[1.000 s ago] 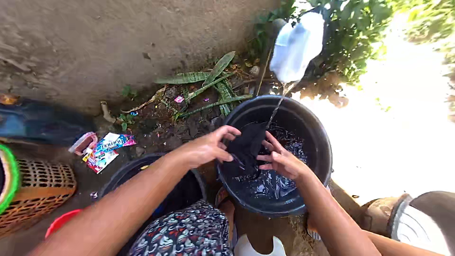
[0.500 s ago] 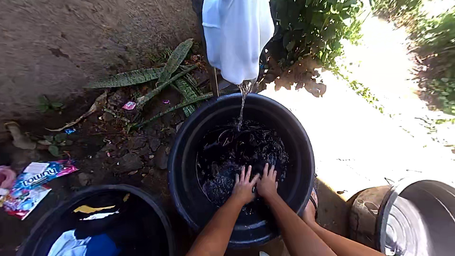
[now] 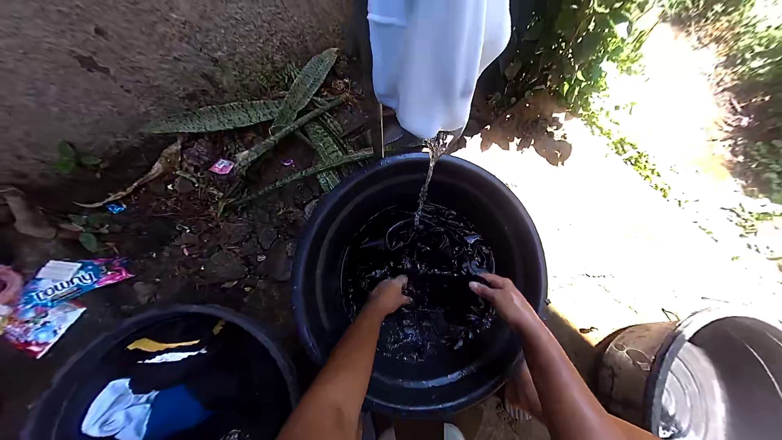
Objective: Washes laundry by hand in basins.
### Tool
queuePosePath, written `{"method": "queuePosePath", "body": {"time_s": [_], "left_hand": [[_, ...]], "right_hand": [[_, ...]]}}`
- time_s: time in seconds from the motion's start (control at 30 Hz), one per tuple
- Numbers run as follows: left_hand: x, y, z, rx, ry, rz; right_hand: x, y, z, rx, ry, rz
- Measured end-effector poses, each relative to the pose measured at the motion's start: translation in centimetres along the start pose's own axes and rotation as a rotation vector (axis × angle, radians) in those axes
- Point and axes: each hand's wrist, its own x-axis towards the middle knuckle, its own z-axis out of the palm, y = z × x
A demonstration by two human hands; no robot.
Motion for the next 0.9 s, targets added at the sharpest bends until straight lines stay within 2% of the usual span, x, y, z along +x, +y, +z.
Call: {"method": "queuePosePath", "body": {"time_s": [0.07,0.13,0.23,0.33,0.37,0.43,0.5,0.57,0.6,0.67,0.73,0.8,0.87,0.9], "left_hand": [[-1.4,-0.3,-1.4,-0.019,-0.064,0.097],[-2.8,0.3,-3.4,0.085,-0.068,0.106],[-4.7,1.4,-4.0,0.111,0.171,-0.082],[-4.4,2.7,-0.4,-0.15,0.471,-0.303],[-3.7,3.4,1.7,-0.219,0.514,-0.34],[-2.5,5.0,6.8,-0.242,0.456,-0.316],[-1.5,5.1,9.7,-0.183,0.266,-0.199],[-0.3,3.3,9.1,-0.076,0.052,-0.122],[0.2,2.1,8.0,0.021,-0.004,-0.109],[0.6,0.8,5.9,0.224,0.007,-0.124],[0.6,1.5,6.1,0.247,0.071,-0.164],[-0.3,3.0,7.1,0.228,0.006,-0.154],[-1.5,3.4,7.4,0.299,-0.113,-0.122],[-2.3,3.4,7.2,0.345,-0.156,-0.116]], "right_hand": [[-1.5,-1.3,-2.2,0.127,0.144,-0.077],[-2.8,-2.4,-3.1,0.3,0.225,-0.104],[-3.2,-2.3,-2.9,0.409,0.248,-0.032],[-0.7,0.5,-1.0,0.146,0.299,0.128],[0.5,1.6,0.1,-0.021,0.325,0.183],[2.3,3.7,2.8,-0.367,0.354,0.249],[2.9,5.0,5.9,-0.599,0.203,0.221],[3.2,5.7,7.9,-0.695,-0.133,0.153],[3.4,6.1,8.5,-0.704,-0.253,0.135],[3.8,6.5,9.1,-0.729,-0.326,0.185],[3.8,6.3,9.9,-0.806,-0.279,0.268],[3.5,5.5,11.8,-0.894,-0.287,0.344],[3.0,4.5,12.9,-0.947,-0.489,0.348],[2.8,4.2,12.6,-0.889,-0.573,0.297]]}}
